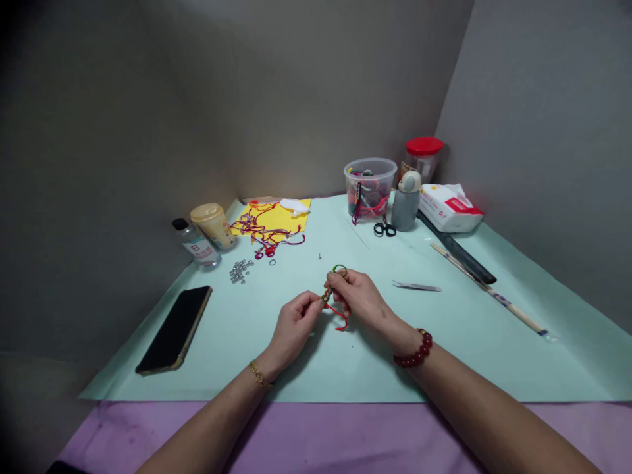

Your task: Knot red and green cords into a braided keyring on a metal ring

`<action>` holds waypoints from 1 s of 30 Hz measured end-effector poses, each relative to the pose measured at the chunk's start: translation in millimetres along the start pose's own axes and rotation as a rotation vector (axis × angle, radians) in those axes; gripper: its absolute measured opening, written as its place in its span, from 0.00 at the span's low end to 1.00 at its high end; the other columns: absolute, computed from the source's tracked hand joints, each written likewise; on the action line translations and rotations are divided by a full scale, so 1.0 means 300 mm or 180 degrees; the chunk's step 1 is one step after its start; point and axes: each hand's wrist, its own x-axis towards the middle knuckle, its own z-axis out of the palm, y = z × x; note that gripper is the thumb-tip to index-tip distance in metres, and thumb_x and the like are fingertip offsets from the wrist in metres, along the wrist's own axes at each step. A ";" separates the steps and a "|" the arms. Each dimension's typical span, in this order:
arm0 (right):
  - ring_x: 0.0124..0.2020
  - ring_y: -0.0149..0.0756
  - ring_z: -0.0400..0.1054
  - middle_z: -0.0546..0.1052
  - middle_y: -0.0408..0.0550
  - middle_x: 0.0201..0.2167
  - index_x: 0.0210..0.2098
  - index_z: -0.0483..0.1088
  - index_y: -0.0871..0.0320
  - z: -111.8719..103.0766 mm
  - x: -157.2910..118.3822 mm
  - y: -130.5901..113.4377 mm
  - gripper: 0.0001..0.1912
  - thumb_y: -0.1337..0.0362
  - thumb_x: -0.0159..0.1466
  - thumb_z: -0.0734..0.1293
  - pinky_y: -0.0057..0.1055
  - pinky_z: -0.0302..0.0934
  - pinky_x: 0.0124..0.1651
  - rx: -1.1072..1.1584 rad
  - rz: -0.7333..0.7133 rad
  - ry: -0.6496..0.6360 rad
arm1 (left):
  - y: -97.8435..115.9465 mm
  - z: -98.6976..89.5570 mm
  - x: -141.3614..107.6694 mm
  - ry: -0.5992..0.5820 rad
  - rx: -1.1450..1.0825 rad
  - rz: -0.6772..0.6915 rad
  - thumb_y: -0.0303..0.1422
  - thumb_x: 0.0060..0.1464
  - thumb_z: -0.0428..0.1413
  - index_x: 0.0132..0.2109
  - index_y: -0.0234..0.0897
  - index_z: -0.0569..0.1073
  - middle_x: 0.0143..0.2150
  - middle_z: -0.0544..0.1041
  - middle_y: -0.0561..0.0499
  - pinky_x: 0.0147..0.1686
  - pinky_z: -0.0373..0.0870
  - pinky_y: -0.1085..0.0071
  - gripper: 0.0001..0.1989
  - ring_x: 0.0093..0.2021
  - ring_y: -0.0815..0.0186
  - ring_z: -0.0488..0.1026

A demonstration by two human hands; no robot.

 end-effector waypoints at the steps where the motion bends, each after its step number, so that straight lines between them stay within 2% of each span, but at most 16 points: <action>1: 0.16 0.24 0.55 0.64 0.37 0.20 0.33 0.69 0.60 0.003 0.000 0.004 0.20 0.47 0.61 0.64 0.24 0.53 0.17 0.0116 0.0009 0.0061 | -0.001 0.005 -0.003 -0.0002 -0.0017 -0.0002 0.37 0.59 0.51 0.30 0.36 0.70 0.24 0.62 0.57 0.28 0.52 0.74 0.12 0.26 0.70 0.56; 8: 0.16 0.23 0.56 0.66 0.38 0.20 0.30 0.71 0.60 0.026 -0.015 0.000 0.18 0.49 0.59 0.68 0.22 0.56 0.17 0.0783 -0.0053 0.0322 | 0.002 0.019 -0.014 -0.0141 -0.0278 -0.0035 0.41 0.62 0.47 0.32 0.35 0.69 0.27 0.64 0.56 0.31 0.55 0.74 0.16 0.29 0.69 0.58; 15: 0.15 0.23 0.54 0.65 0.38 0.19 0.30 0.71 0.60 0.022 -0.012 0.000 0.17 0.50 0.59 0.68 0.23 0.52 0.17 0.0948 0.0129 0.0250 | 0.006 0.018 -0.008 -0.0315 -0.0498 -0.0053 0.39 0.62 0.47 0.34 0.34 0.71 0.28 0.66 0.55 0.32 0.56 0.74 0.15 0.30 0.69 0.59; 18: 0.18 0.24 0.57 0.65 0.38 0.20 0.31 0.71 0.60 0.016 -0.009 0.002 0.19 0.49 0.59 0.68 0.25 0.55 0.21 0.0893 0.0103 0.0173 | 0.011 0.018 -0.013 -0.0217 -0.0383 -0.0059 0.39 0.62 0.48 0.33 0.34 0.71 0.26 0.64 0.56 0.29 0.54 0.74 0.15 0.28 0.70 0.57; 21: 0.25 0.28 0.63 0.69 0.42 0.26 0.34 0.71 0.59 0.019 -0.011 0.005 0.19 0.47 0.59 0.69 0.28 0.60 0.31 0.0696 0.0001 0.0177 | 0.017 0.017 -0.017 0.0021 -0.0333 -0.0018 0.38 0.61 0.50 0.31 0.34 0.70 0.25 0.62 0.57 0.28 0.54 0.75 0.13 0.27 0.71 0.56; 24: 0.28 0.31 0.66 0.71 0.44 0.29 0.39 0.69 0.58 0.034 -0.021 0.007 0.22 0.44 0.59 0.68 0.31 0.59 0.32 0.0553 0.0217 -0.0134 | 0.021 0.014 -0.017 0.0152 -0.0427 0.0002 0.37 0.61 0.50 0.30 0.35 0.69 0.24 0.64 0.57 0.29 0.56 0.75 0.13 0.27 0.71 0.58; 26: 0.27 0.32 0.65 0.69 0.43 0.28 0.39 0.68 0.57 0.045 -0.027 0.010 0.23 0.43 0.59 0.66 0.31 0.56 0.29 0.0597 0.0361 -0.0338 | 0.022 0.013 -0.016 0.0110 -0.0560 0.0038 0.37 0.62 0.49 0.31 0.34 0.70 0.26 0.68 0.56 0.32 0.59 0.75 0.13 0.29 0.70 0.62; 30: 0.24 0.27 0.56 0.65 0.38 0.23 0.36 0.70 0.57 0.044 -0.027 0.015 0.19 0.48 0.57 0.71 0.29 0.49 0.27 0.0701 0.0264 -0.0247 | 0.017 0.013 -0.015 0.0054 -0.0495 0.0123 0.36 0.62 0.49 0.33 0.34 0.72 0.29 0.71 0.54 0.34 0.60 0.74 0.13 0.31 0.69 0.64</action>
